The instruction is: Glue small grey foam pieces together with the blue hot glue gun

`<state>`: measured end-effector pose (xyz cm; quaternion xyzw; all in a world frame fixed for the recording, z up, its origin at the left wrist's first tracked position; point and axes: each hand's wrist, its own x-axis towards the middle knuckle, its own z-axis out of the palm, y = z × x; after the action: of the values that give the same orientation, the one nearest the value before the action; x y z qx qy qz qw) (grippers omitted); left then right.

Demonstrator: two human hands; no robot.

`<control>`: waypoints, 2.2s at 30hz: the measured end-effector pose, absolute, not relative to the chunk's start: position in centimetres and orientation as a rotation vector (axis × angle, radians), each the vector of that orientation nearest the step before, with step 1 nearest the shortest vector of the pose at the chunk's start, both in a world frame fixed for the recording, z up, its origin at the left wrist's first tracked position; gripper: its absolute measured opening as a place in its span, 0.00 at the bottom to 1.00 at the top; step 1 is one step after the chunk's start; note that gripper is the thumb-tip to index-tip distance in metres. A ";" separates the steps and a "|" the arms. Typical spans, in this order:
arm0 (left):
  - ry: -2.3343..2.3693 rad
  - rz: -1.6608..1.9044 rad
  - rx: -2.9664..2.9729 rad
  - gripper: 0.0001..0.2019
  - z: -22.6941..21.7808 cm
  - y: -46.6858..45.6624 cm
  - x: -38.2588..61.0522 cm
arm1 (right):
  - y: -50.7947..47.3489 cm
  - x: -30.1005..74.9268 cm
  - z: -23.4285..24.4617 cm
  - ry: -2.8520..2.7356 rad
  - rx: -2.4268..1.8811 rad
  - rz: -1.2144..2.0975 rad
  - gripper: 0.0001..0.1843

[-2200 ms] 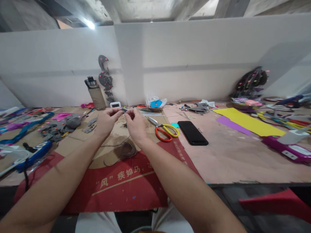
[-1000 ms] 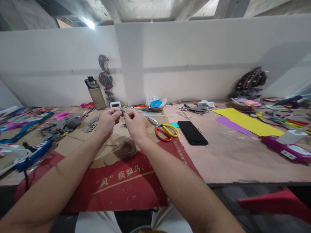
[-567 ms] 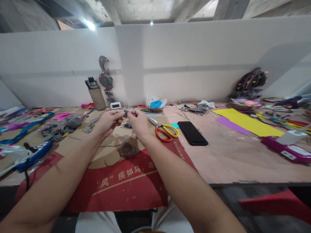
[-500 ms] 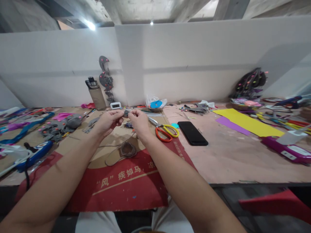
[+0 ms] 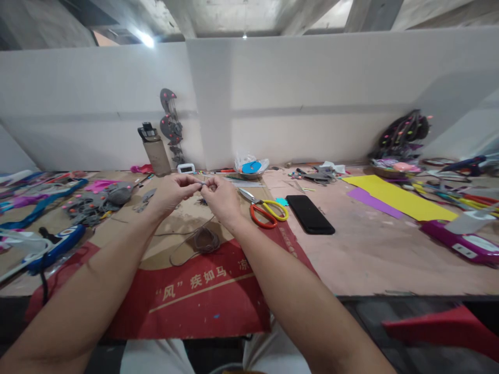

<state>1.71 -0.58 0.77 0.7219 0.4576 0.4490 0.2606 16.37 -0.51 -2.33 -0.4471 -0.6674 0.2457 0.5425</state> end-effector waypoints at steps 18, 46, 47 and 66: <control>1.349 1.123 2.226 0.07 1.2 -0.1 0.9 | 0.0 16.8 -2.3 -1.811 -1.041 0.433 0.09; 1.160 0.871 1.941 0.09 1.7 -0.7 0.2 | 0.3 17.6 -2.1 -1.933 -1.137 0.401 0.07; 1.170 0.862 1.962 0.09 1.7 -0.8 0.2 | 0.3 17.6 -2.1 -1.948 -1.148 0.363 0.07; 1.261 0.691 2.205 0.10 -0.5 0.9 -0.2 | 0.4 16.5 -3.3 -2.061 -1.206 0.266 0.04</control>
<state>-0.24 0.85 -0.46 0.8107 0.4636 0.2540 0.2516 16.52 0.40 -3.31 -0.4679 -0.8000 0.1032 0.3610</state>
